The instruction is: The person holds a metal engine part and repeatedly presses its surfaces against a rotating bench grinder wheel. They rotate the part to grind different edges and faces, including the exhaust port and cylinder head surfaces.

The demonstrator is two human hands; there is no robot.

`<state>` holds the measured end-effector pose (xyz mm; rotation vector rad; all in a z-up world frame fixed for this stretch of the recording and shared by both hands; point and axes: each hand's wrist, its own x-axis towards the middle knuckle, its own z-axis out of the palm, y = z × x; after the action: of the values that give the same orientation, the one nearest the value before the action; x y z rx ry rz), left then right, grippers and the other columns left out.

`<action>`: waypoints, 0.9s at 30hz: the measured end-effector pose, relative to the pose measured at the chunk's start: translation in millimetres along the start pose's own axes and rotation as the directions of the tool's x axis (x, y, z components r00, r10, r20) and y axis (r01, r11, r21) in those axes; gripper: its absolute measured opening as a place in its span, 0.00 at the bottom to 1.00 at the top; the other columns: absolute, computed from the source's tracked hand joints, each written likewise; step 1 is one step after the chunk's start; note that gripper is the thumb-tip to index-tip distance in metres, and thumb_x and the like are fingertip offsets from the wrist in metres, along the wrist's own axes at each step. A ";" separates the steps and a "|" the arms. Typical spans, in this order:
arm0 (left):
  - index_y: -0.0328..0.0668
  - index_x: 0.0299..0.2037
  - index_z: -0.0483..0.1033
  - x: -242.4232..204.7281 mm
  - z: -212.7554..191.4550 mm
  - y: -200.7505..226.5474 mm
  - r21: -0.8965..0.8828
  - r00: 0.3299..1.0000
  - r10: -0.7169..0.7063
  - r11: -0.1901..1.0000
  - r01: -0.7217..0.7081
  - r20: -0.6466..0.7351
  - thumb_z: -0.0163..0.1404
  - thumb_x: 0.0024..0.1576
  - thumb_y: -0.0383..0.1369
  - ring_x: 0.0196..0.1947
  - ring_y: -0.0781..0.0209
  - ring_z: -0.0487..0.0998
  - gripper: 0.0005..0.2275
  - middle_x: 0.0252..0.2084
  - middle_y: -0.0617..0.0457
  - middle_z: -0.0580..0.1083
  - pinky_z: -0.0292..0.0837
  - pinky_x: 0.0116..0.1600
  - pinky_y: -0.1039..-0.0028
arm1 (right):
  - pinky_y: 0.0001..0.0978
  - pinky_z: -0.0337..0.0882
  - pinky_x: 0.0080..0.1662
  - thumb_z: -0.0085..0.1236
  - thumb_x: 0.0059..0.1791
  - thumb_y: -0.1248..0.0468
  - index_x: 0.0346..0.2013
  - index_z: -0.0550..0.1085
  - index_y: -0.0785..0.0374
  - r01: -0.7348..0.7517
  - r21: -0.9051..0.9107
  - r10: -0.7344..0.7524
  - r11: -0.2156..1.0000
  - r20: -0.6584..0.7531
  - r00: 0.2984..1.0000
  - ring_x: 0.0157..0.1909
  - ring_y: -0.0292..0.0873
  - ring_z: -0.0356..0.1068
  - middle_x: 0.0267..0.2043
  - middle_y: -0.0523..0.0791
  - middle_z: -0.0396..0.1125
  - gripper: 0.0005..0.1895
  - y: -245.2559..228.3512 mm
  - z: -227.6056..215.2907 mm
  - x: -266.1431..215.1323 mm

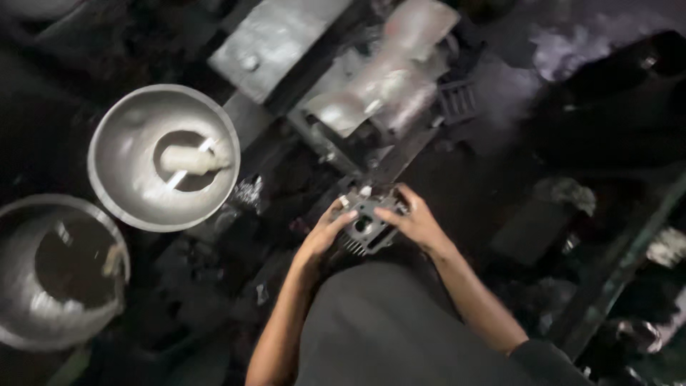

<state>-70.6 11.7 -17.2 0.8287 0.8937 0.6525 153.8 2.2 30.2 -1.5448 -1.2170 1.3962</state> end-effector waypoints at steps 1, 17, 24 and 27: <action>0.36 0.66 0.69 -2.5 3.8 6.7 -0.088 0.999 -0.031 0.996 0.028 -0.036 0.53 0.59 0.41 0.59 0.61 0.74 0.26 0.59 0.51 0.74 0.65 0.64 0.71 | 0.33 0.72 0.54 0.70 0.44 0.60 0.55 0.74 0.69 -0.012 0.013 0.012 1.000 0.001 1.000 0.51 0.40 0.72 0.49 0.48 0.74 0.28 -1.5 -2.9 -0.6; 0.45 0.59 0.71 42.8 23.2 -31.1 -0.582 0.927 -0.362 0.776 0.242 -0.096 0.48 0.55 0.53 0.47 0.55 0.80 0.27 0.51 0.51 0.77 0.78 0.47 0.63 | 0.38 0.74 0.55 0.69 0.35 0.37 0.56 0.76 0.57 -0.235 -0.455 0.201 0.859 -0.122 0.972 0.51 0.48 0.78 0.46 0.49 0.78 0.42 -68.8 -19.3 32.1; 0.42 0.58 0.73 39.2 12.3 -42.6 -0.677 0.950 -0.297 0.680 0.280 0.094 0.51 0.56 0.52 0.46 0.53 0.80 0.27 0.50 0.48 0.78 0.79 0.49 0.62 | 0.38 0.71 0.57 0.72 0.34 0.39 0.57 0.75 0.59 -0.216 -0.446 0.194 0.868 -0.097 0.976 0.56 0.49 0.75 0.52 0.50 0.75 0.44 -41.3 -15.4 43.3; 0.45 0.58 0.74 35.6 6.5 -38.5 -0.637 0.906 -0.423 0.695 0.334 0.014 0.50 0.55 0.54 0.44 0.55 0.81 0.27 0.50 0.50 0.79 0.78 0.47 0.64 | 0.37 0.71 0.58 0.74 0.35 0.42 0.57 0.73 0.63 -0.171 -0.389 0.155 0.905 -0.073 0.985 0.57 0.48 0.74 0.54 0.51 0.74 0.43 -19.4 -6.4 50.4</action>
<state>-42.2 16.9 -61.4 -0.0210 0.8552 0.5858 155.1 56.4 33.8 -1.9815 -1.4366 1.2652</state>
